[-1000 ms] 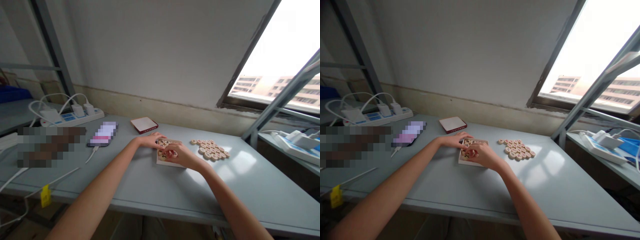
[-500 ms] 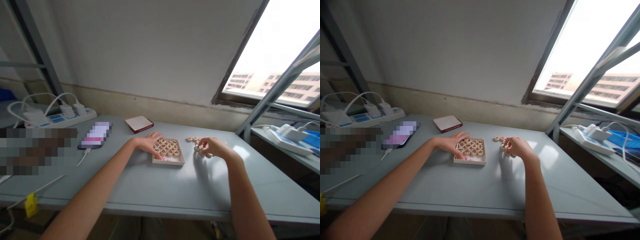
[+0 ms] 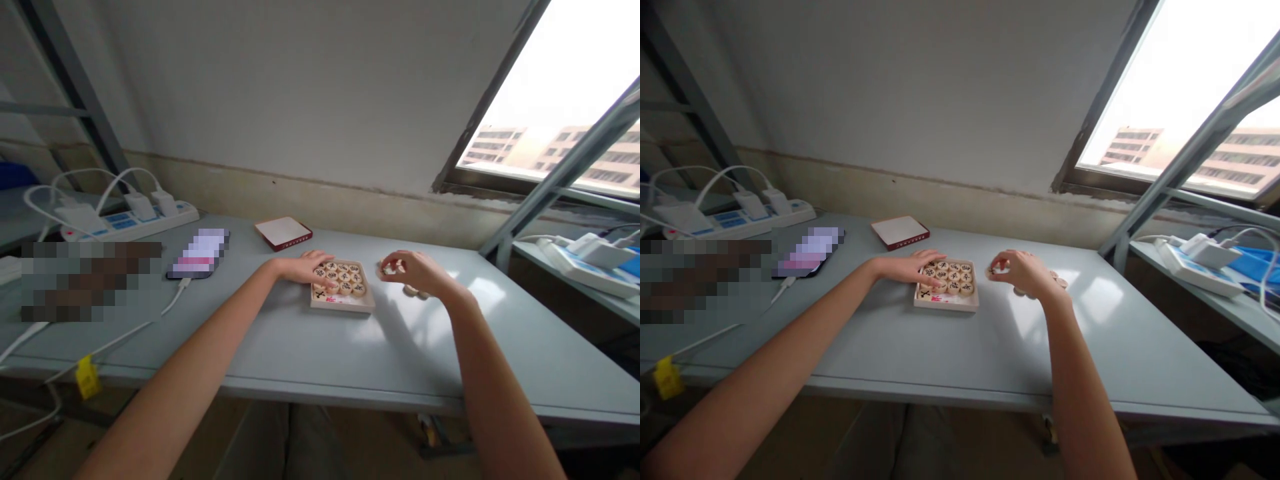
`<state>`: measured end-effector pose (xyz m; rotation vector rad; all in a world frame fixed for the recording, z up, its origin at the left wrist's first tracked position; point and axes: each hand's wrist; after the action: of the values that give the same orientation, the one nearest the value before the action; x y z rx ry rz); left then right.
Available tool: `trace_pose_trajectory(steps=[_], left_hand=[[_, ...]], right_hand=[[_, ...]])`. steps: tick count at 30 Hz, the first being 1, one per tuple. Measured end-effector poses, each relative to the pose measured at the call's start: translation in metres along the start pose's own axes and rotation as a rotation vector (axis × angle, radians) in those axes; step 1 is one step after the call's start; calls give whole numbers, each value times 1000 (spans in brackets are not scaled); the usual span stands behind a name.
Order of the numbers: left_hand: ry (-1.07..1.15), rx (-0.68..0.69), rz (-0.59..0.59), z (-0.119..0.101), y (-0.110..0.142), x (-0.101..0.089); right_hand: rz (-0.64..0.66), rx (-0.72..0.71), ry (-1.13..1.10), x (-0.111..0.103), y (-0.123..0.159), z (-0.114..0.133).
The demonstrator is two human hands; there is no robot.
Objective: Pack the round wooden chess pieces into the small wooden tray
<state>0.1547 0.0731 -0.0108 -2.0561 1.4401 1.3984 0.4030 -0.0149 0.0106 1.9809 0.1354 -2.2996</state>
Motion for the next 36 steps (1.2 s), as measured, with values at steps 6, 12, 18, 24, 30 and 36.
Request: trace_pose_trajectory(steps=[6, 12, 18, 24, 30, 36], left_hand=[[-4, 41, 1, 5, -4, 3], [-11, 62, 11, 9, -5, 3], [-8, 43, 24, 8, -5, 3], [7, -34, 28, 3, -4, 6], [-6, -31, 29, 4, -6, 8], [-17, -23, 15, 3, -5, 7]], right_hand=[[49, -423, -158, 17, -5, 66], [28, -483, -118, 24, -4, 76], [56, -450, -162, 24, -3, 75], [6, -173, -11, 2, 5, 33], [221, 235, 139, -4, 17, -33], [111, -37, -108, -3, 8, -1]])
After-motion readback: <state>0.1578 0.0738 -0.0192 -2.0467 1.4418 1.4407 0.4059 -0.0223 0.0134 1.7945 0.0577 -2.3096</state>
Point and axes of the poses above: each hand's wrist, its own y-axis away from the middle knuckle, its own x-axis out of the palm, z = x × y, and after that the axes turned 7 degrees about z, right-handed
